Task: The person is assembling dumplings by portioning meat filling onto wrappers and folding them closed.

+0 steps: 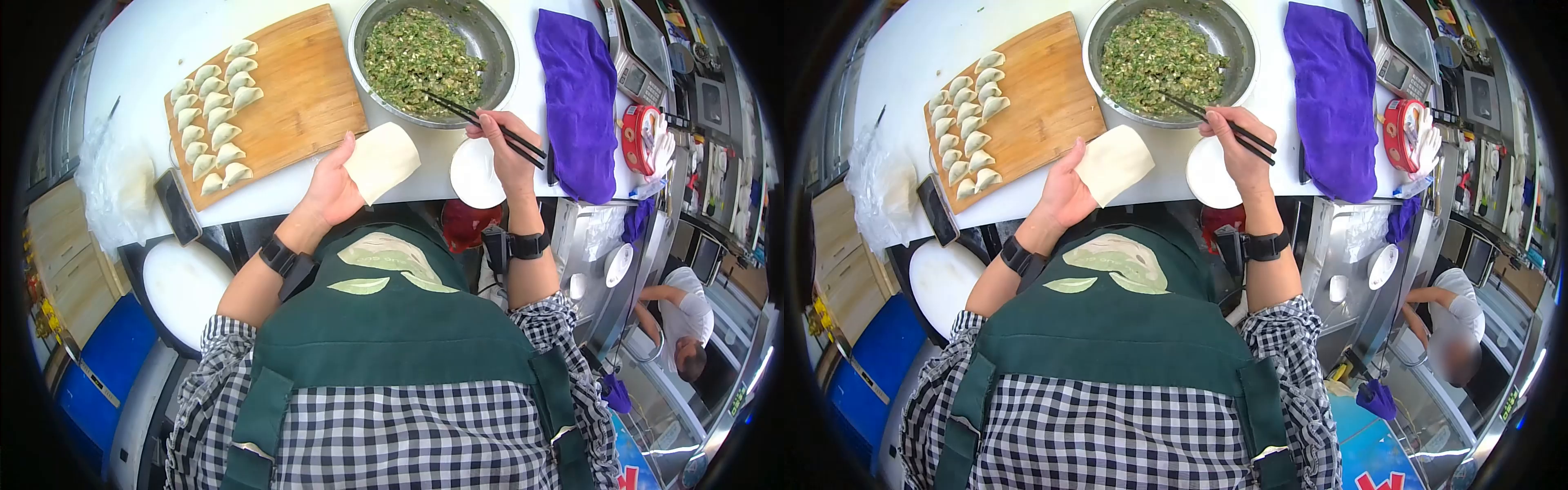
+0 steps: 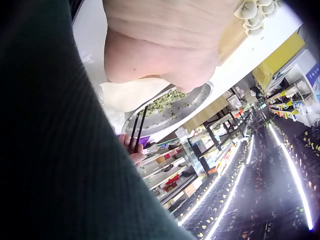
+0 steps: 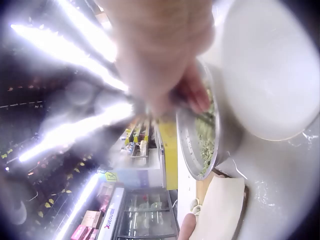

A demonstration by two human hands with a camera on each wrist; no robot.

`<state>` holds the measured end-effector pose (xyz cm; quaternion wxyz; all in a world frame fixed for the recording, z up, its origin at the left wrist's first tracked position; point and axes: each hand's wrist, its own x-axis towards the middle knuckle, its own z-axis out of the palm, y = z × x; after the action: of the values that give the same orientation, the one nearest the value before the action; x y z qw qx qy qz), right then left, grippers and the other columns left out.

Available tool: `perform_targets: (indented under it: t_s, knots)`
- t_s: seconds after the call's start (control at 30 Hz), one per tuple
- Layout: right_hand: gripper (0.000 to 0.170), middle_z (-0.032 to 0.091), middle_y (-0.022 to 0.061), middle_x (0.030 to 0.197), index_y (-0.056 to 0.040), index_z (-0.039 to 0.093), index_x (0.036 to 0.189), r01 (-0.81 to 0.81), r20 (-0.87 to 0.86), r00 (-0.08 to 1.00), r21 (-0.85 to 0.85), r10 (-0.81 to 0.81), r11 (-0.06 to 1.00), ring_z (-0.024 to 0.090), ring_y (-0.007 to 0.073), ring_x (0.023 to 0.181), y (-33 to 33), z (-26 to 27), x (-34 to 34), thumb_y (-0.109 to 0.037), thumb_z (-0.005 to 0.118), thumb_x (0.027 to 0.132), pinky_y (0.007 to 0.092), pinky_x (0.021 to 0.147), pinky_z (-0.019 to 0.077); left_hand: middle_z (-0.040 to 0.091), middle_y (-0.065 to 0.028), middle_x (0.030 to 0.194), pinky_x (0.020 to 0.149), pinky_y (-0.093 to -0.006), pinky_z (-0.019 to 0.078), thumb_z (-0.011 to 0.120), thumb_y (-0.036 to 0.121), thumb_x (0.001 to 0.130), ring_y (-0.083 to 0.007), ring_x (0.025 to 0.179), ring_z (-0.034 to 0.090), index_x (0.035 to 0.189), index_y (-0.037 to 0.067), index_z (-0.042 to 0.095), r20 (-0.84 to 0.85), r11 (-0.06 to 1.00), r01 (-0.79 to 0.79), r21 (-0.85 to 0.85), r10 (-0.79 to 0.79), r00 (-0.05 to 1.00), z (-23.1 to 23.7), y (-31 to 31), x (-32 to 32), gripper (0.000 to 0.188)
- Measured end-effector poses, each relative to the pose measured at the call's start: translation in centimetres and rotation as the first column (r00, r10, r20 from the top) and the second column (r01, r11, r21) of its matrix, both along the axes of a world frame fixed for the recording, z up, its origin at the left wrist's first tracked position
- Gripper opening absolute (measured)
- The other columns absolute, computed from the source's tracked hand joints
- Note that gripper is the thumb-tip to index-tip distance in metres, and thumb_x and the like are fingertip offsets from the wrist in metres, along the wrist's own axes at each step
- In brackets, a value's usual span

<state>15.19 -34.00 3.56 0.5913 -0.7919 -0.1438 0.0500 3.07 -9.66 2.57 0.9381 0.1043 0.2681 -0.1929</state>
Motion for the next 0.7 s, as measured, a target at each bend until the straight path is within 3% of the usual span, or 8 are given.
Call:
perform_targets:
  t_s: [0.4,0.7]
  knots:
    - [0.021,0.07,0.0161,0.078,0.0105,0.065,0.097,0.074,-0.282,0.959,0.198,-0.016,0.977,0.071,0.0215,0.069,0.4,-0.6,-0.5,-0.01,0.064,0.093,0.0281,0.065,0.057,0.042,-0.0199,0.145,0.114,-0.0465,0.031,0.027,0.044,0.104,-0.0339,0.134,0.041,0.141,-0.004,0.035,-0.088,0.98,-0.164,0.112,0.174,0.981,-0.3,-2.0,1.7,0.062]
    - [0.023,0.068,0.0199,0.091,0.0116,0.062,0.1,0.237,-0.476,0.88,0.427,-0.006,0.873,0.07,0.0294,0.074,0.2,-0.9,-1.1,-0.011,0.059,0.096,0.0378,0.07,0.0603,0.042,-0.0198,0.145,0.115,-0.0465,0.0301,0.027,0.046,0.104,-0.0339,0.135,0.041,0.142,-0.005,0.033,-0.071,0.954,-0.27,0.128,0.28,0.957,0.1,-1.4,2.7,0.064]
